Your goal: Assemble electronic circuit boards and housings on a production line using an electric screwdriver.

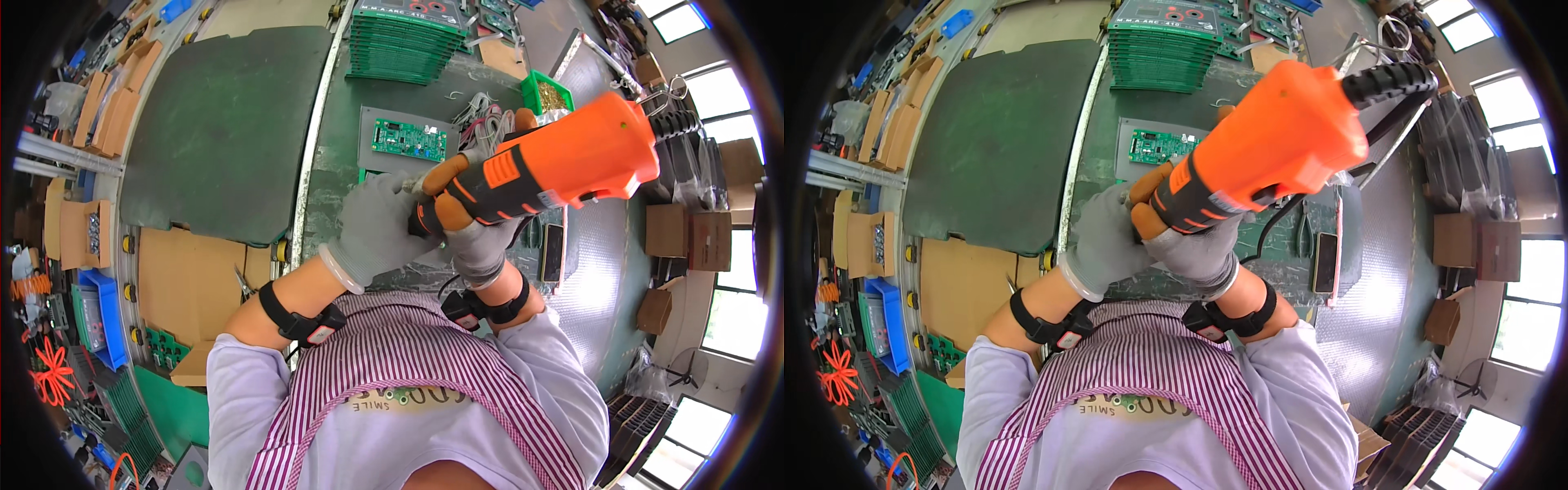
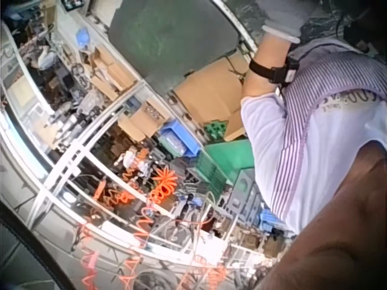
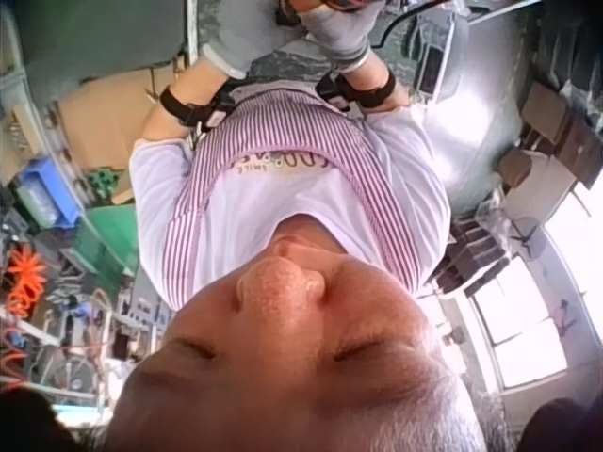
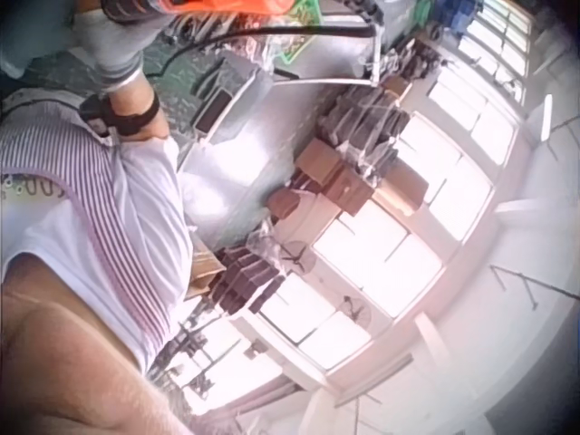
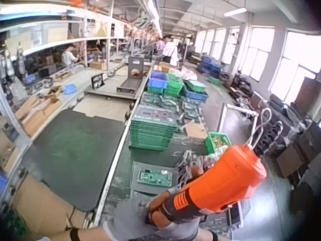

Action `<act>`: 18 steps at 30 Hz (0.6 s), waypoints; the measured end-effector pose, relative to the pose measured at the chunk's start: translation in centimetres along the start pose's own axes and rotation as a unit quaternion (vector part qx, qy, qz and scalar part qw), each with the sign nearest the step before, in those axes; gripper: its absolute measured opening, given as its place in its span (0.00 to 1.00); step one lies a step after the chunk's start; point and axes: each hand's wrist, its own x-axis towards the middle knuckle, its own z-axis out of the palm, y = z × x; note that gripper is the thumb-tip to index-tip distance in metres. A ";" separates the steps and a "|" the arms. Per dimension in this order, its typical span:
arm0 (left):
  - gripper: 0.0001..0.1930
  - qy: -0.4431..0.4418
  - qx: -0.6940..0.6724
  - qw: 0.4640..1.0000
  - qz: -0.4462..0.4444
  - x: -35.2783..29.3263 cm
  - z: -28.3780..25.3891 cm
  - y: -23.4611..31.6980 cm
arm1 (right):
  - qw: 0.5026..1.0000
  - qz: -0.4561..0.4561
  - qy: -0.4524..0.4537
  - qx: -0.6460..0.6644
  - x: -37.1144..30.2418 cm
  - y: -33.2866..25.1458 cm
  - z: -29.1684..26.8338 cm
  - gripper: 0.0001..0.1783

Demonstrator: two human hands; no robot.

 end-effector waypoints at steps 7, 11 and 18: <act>0.26 -0.079 -0.463 0.880 0.067 -0.6 0.8 -0.6 | 0.962 0.119 -0.035 0.244 -0.9 0.3 -0.7 0.21; 0.30 -0.192 -0.424 0.883 0.048 -1.0 -0.1 -1.1 | 0.947 0.138 -0.085 0.277 -1.1 1.2 -1.0 0.25; 0.20 -0.081 -0.252 0.948 -0.174 0.8 -1.4 -7.9 | 0.989 0.018 0.010 0.147 -0.6 3.5 -2.0 0.11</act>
